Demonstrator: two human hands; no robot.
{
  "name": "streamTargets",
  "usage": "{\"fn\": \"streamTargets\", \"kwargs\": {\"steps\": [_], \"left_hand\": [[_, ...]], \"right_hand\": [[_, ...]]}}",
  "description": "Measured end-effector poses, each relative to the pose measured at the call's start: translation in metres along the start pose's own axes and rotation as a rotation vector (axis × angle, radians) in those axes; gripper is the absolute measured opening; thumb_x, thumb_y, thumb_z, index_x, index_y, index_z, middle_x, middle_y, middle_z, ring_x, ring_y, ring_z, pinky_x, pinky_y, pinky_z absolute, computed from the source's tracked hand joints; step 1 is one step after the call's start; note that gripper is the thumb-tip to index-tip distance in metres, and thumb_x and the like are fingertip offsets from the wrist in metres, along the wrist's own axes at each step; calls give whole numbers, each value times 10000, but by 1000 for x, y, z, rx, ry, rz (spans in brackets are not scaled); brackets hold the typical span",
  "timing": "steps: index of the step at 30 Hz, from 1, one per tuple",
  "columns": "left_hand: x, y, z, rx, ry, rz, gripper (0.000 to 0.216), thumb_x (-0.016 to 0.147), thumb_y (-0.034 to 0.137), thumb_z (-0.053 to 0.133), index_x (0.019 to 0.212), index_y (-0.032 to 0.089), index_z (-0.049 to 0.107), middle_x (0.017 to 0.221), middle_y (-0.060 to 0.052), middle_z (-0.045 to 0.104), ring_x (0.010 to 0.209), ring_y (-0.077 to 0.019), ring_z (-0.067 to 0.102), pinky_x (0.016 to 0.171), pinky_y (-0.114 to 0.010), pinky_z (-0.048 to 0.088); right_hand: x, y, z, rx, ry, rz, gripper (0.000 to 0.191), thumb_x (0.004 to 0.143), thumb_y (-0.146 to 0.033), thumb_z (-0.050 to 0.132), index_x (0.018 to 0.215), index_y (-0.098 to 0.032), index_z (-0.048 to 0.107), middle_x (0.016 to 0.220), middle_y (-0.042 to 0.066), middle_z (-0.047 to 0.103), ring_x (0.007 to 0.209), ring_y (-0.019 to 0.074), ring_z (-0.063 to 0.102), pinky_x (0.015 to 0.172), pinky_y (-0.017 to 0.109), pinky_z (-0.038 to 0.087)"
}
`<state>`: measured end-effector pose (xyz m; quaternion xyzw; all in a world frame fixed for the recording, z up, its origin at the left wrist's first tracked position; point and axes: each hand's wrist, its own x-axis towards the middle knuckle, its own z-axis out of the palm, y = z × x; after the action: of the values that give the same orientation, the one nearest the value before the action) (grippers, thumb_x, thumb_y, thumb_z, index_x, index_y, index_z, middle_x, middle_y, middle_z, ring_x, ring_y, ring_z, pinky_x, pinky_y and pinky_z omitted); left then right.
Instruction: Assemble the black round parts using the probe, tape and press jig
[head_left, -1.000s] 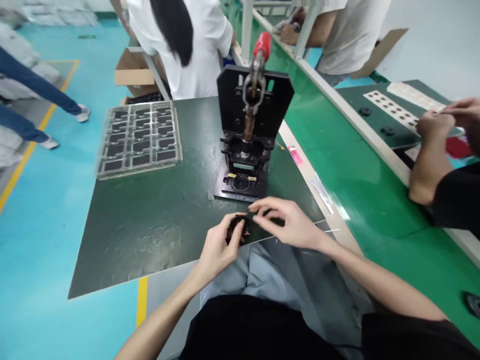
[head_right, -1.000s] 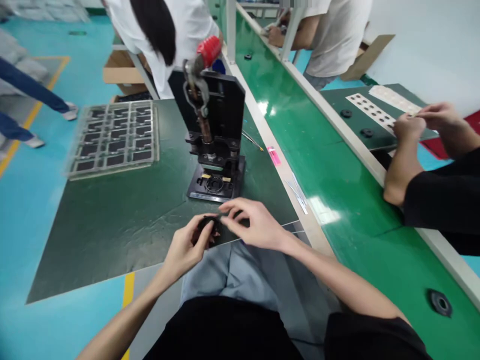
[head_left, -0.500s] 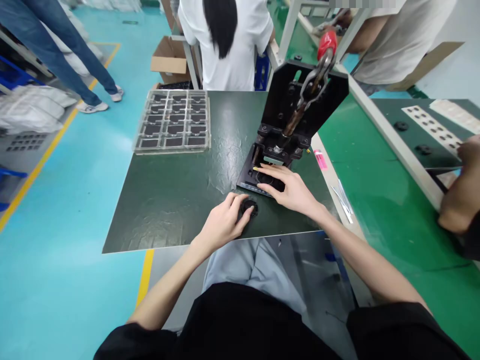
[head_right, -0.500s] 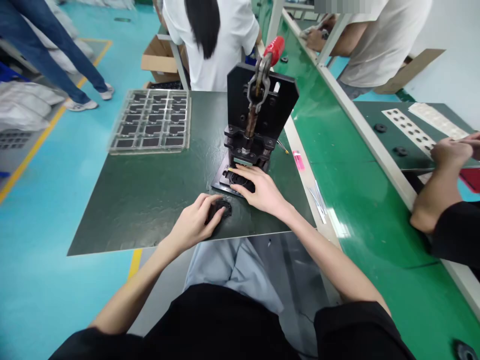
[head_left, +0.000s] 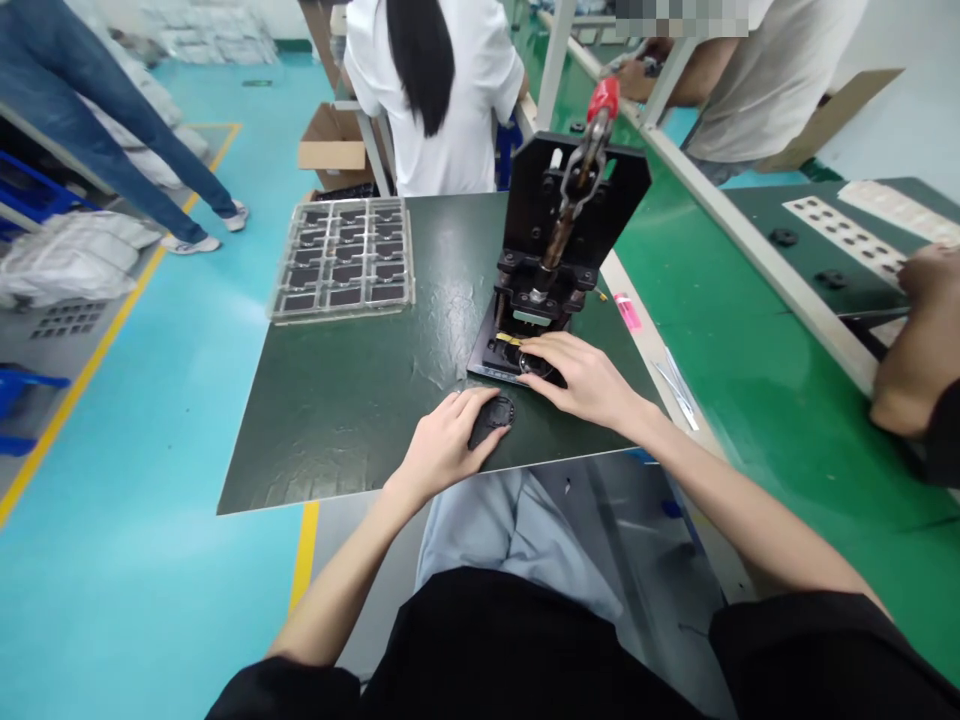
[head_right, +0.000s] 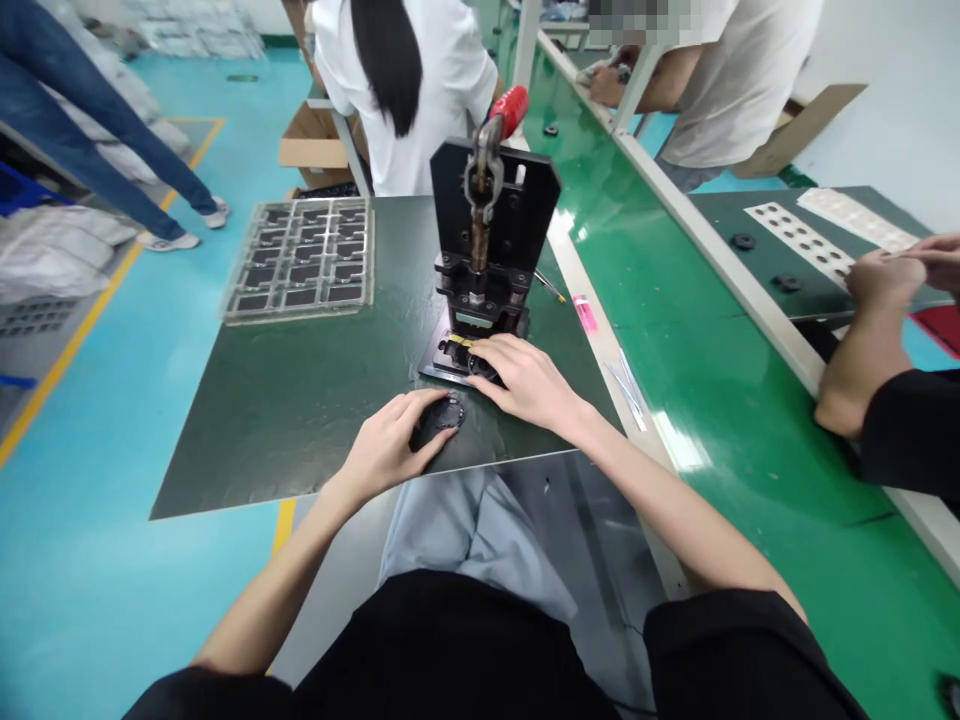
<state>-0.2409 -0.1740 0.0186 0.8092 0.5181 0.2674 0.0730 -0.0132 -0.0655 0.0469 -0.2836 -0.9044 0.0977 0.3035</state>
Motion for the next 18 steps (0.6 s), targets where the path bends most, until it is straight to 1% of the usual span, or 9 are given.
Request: {"fn": "streamTargets", "kwargs": {"steps": [2, 4, 6, 7, 9, 11, 13, 16, 18], "left_hand": [[0, -1, -2, -16, 10, 5, 397, 1016, 410, 596, 1341, 185, 558, 1206, -94, 732, 1031, -219, 715, 896, -337, 593], [0, -4, -7, -43, 4, -1, 394, 1009, 416, 611, 1334, 194, 580, 1121, -76, 736, 860, -175, 705, 830, -304, 587], [0, -9, -13, -91, -24, -7, 376, 1004, 422, 616, 1317, 213, 612, 991, -37, 720, 667, -124, 629, 718, -264, 562], [1, -12, -17, -121, -52, -4, 370, 1002, 430, 618, 1307, 223, 628, 919, -14, 697, 606, -107, 585, 663, -246, 540], [4, -17, -22, -174, -110, 7, 380, 992, 453, 623, 1308, 242, 643, 812, 18, 639, 558, -96, 540, 601, -225, 505], [7, -18, -25, -187, -132, 24, 405, 986, 469, 624, 1328, 251, 637, 785, 25, 622, 558, -100, 539, 590, -223, 498], [8, -16, -24, -148, -105, 56, 417, 988, 477, 619, 1334, 243, 626, 846, 2, 671, 593, -114, 573, 604, -233, 510], [8, -10, -18, -43, -47, 119, 459, 983, 522, 622, 1330, 221, 612, 1069, -60, 745, 724, -157, 663, 669, -265, 549], [7, -7, -14, 5, -33, 140, 507, 978, 564, 617, 1345, 216, 596, 1191, -82, 743, 827, -186, 706, 737, -286, 574]], "right_hand": [[-14, -5, -13, -4, 29, -16, 324, 990, -296, 674, 1290, -174, 687, 1254, 134, 752, 1165, 297, 711, 1014, 512, 611], [-35, -11, -30, -19, 53, 10, 361, 1006, -281, 651, 1351, -178, 646, 1305, 135, 730, 1203, 282, 695, 1037, 503, 600], [-63, -12, -50, -69, 77, 76, 395, 1017, -274, 631, 1403, -194, 607, 1339, 129, 714, 1235, 270, 684, 1070, 498, 580], [-78, -10, -60, -106, 96, 123, 405, 1017, -279, 630, 1414, -205, 598, 1339, 124, 715, 1233, 267, 687, 1073, 494, 577], [-110, 3, -80, -204, 147, 236, 402, 1008, -314, 638, 1397, -215, 609, 1309, 123, 731, 1195, 275, 707, 1048, 484, 584], [-139, 29, -101, -319, 193, 385, 391, 988, -368, 646, 1345, -207, 640, 1262, 132, 748, 1142, 296, 725, 1007, 483, 593], [-161, 68, -122, -429, 230, 570, 395, 953, -409, 649, 1278, -185, 664, 1222, 156, 756, 1110, 331, 727, 995, 511, 580], [-174, 135, -153, -577, 312, 906, 386, 908, -347, 625, 1237, -147, 654, 1163, 203, 755, 1077, 372, 717, 977, 545, 555], [-173, 173, -169, -633, 359, 1058, 399, 898, -305, 609, 1251, -119, 632, 1180, 239, 736, 1102, 385, 701, 985, 541, 537]]}}
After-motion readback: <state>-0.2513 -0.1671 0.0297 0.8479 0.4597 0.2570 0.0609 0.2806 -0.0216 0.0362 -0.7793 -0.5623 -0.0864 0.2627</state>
